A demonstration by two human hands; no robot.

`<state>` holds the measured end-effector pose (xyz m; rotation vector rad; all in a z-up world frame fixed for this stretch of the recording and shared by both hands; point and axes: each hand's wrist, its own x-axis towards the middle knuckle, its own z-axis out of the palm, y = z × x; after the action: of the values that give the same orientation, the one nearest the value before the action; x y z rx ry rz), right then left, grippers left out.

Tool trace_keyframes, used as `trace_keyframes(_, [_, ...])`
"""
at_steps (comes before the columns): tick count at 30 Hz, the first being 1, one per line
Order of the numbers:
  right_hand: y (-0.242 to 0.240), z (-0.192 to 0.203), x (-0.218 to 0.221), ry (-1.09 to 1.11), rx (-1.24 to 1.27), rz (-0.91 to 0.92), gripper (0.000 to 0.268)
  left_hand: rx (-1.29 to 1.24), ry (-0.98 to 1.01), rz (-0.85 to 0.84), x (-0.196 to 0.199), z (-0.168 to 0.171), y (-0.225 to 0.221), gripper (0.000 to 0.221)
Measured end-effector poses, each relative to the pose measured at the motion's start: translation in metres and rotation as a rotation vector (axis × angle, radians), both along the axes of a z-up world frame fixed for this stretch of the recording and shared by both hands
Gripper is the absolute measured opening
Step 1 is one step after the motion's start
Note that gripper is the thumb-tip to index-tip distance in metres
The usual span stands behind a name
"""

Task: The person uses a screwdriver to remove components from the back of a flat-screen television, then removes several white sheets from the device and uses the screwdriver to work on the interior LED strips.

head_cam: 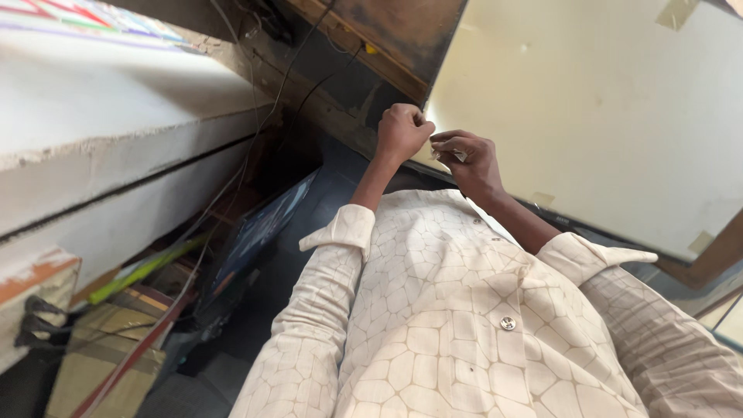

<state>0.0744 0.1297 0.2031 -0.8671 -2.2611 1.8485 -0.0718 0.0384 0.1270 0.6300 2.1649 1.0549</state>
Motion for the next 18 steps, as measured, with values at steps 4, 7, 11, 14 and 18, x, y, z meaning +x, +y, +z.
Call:
trace_keyframes(4, [-0.007,0.005,0.006,0.029,-0.086,-0.075,0.015,0.046,-0.081,0.044,0.002,0.014,0.0,0.021])
trace_keyframes(7, [-0.009,0.013,0.012,0.05,-0.07,-0.093,0.017,0.114,-0.197,0.064,0.001,0.019,0.001,0.017])
trace_keyframes(11, [-0.016,0.028,0.024,0.105,-0.07,-0.14,0.016,0.08,-0.228,0.039,0.002,0.019,0.001,0.014])
trace_keyframes(14, [-0.024,0.044,0.034,0.072,-0.108,-0.132,0.013,0.153,-0.141,0.077,-0.005,0.016,0.005,0.013])
trace_keyframes(18, [-0.03,0.049,0.075,0.016,-0.302,-0.294,0.005,0.083,-0.508,0.053,-0.019,0.033,0.014,0.019])
